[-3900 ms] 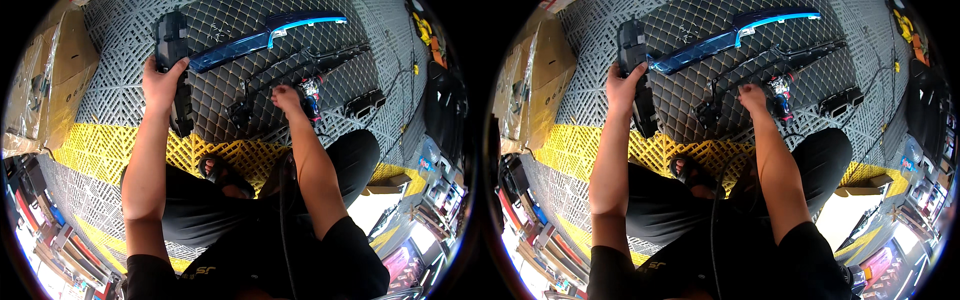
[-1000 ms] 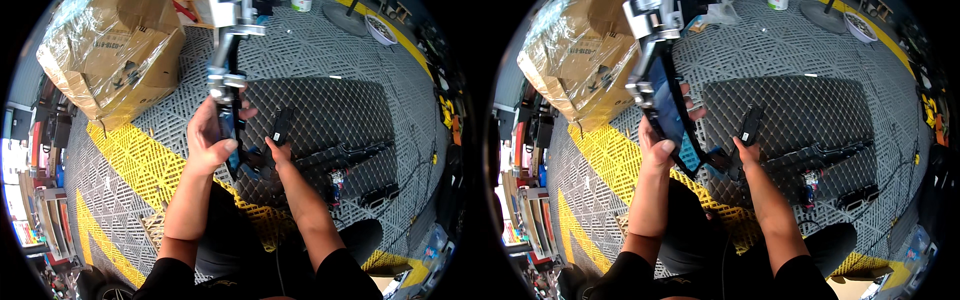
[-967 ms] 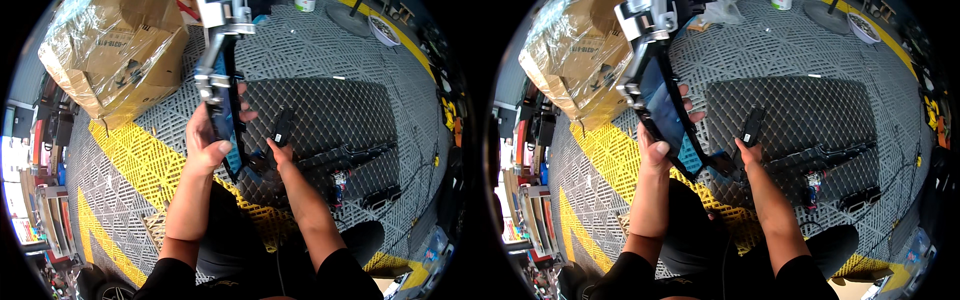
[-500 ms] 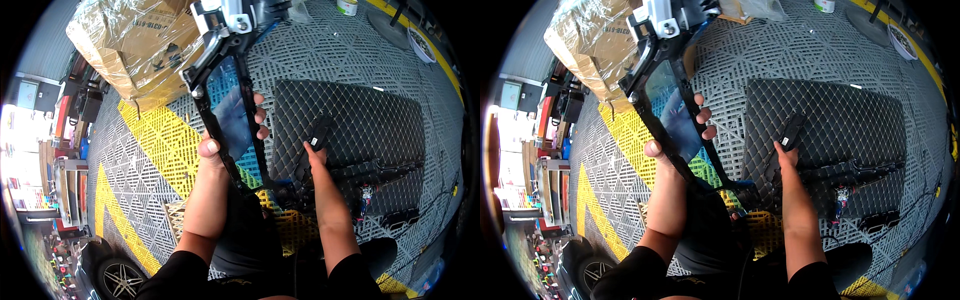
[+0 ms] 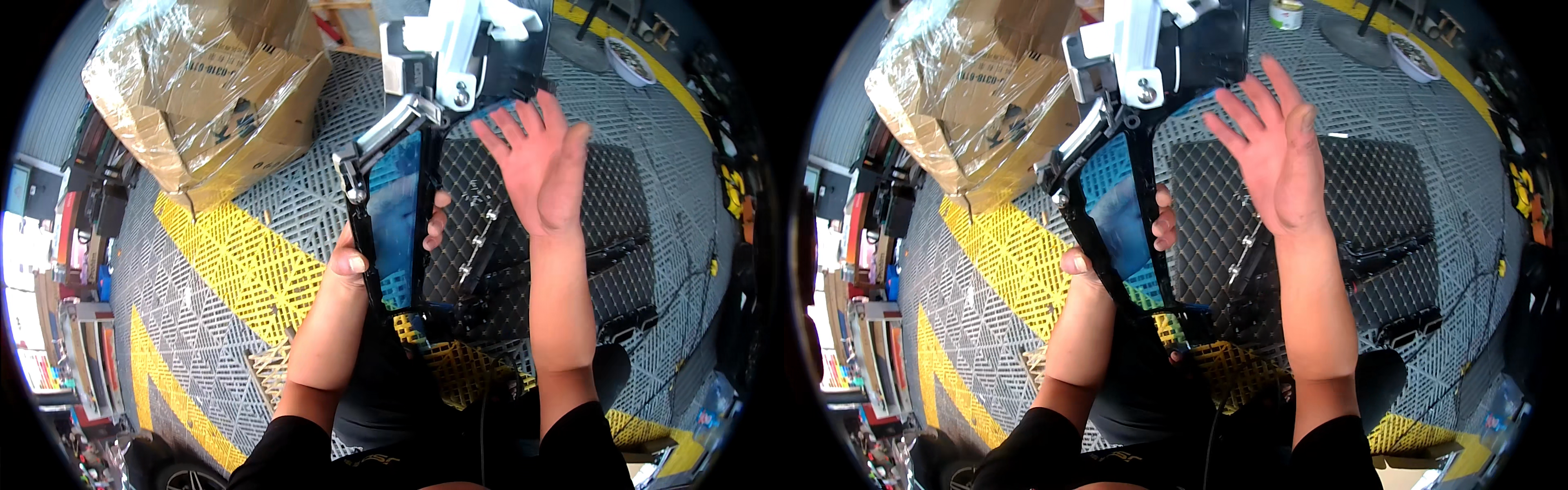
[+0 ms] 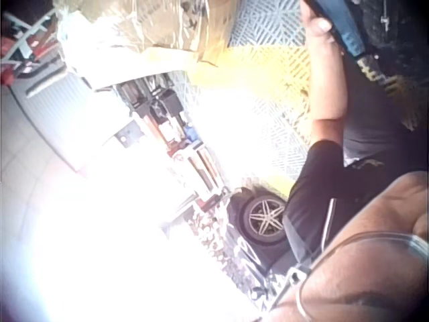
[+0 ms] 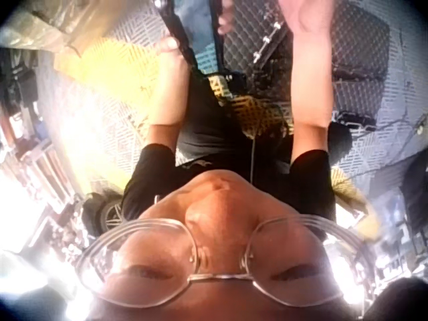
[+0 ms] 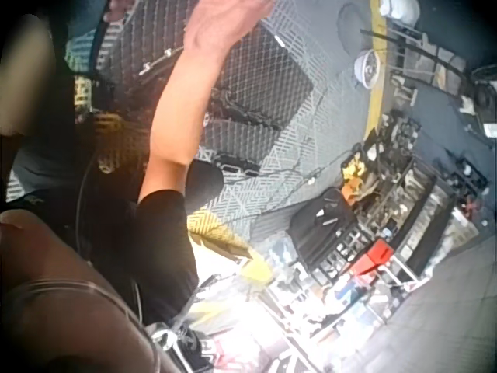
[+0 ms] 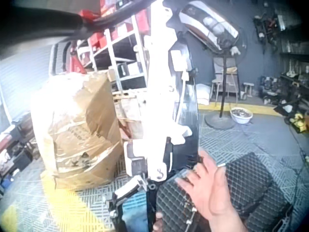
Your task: The person assembles various plastic car interior trim pieces by hand, including air vents, and uses an electric drill to secure the components together.
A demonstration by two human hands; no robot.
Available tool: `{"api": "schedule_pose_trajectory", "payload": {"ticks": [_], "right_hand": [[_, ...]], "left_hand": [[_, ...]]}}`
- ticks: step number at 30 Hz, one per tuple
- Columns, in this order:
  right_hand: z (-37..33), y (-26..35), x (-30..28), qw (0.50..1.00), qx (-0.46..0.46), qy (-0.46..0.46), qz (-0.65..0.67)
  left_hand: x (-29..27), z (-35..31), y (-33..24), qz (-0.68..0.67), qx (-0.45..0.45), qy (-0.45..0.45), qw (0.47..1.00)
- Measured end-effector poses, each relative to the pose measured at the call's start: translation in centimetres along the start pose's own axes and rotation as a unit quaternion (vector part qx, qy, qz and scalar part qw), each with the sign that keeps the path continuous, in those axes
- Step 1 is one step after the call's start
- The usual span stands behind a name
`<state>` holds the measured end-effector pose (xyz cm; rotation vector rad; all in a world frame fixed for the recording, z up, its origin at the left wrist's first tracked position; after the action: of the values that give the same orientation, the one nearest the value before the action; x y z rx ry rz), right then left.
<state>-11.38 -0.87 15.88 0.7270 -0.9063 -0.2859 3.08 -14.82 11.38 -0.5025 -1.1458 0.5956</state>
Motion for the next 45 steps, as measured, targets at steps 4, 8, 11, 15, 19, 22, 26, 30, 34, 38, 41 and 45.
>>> {"api": "schedule_pose_trajectory", "payload": {"ticks": [4,8,11,15,19,22,26,30,34,38,41,45], "right_hand": [[0.5,3.8,4.7,0.996,-0.004,0.025,0.08],[-0.1,7.4,6.1,0.998,-0.024,0.045,-0.023],[-0.1,7.5,6.5,0.997,0.01,-0.004,-0.07],[-0.2,5.6,5.7,0.988,0.048,0.016,-0.149],[-0.1,4.3,5.1,0.96,0.094,0.049,-0.258],[-0.3,2.5,3.9,0.938,0.136,0.063,-0.313],[-1.4,0.0,2.9,0.886,0.16,0.101,-0.424],[-2.0,-1.9,1.4,0.846,0.216,0.085,-0.48],[-2.3,-2.9,-2.1,0.826,0.268,0.114,-0.482],[-3.4,-3.7,-4.5,0.731,0.319,0.219,-0.562],[-4.3,-4.5,-4.9,0.764,0.32,0.191,-0.527],[-3.7,-5.1,-4.8,0.833,0.228,0.135,-0.486]], "left_hand": [[2.1,0.8,1.0,-0.031,-0.058,0.024,0.998],[3.8,1.6,1.7,-0.024,-0.104,0.06,0.992],[5.9,2.3,1.0,-0.016,-0.114,0.06,0.992],[1.7,2.9,-0.8,0.091,-0.011,-0.028,0.995],[0.5,3.3,-2.4,0.088,0.043,-0.092,0.991],[-0.3,3.7,-1.7,0.046,0.061,-0.11,0.991],[-3.3,3.9,0.1,0.066,0.055,-0.156,0.984],[-6.1,3.9,1.7,0.043,0.026,-0.204,0.978],[-8.3,3.8,2.2,-0.032,0.032,-0.249,0.968],[-10.1,3.7,2.7,-0.069,0.036,-0.286,0.955],[-9.0,3.5,2.4,-0.108,0.046,-0.33,0.937],[-9.4,3.3,2.8,-0.01,0.06,-0.377,0.924]]}}
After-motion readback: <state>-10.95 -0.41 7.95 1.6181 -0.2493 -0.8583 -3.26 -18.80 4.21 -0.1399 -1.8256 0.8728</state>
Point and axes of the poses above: each hand's wrist, its own z-axis towards the middle knuckle, its own x-axis out of the palm, y = z × x, the point moved 5 cm from there along z, towards the middle knuckle, and after that the axes turned 3 degrees about -x, right-handed, at the moved point
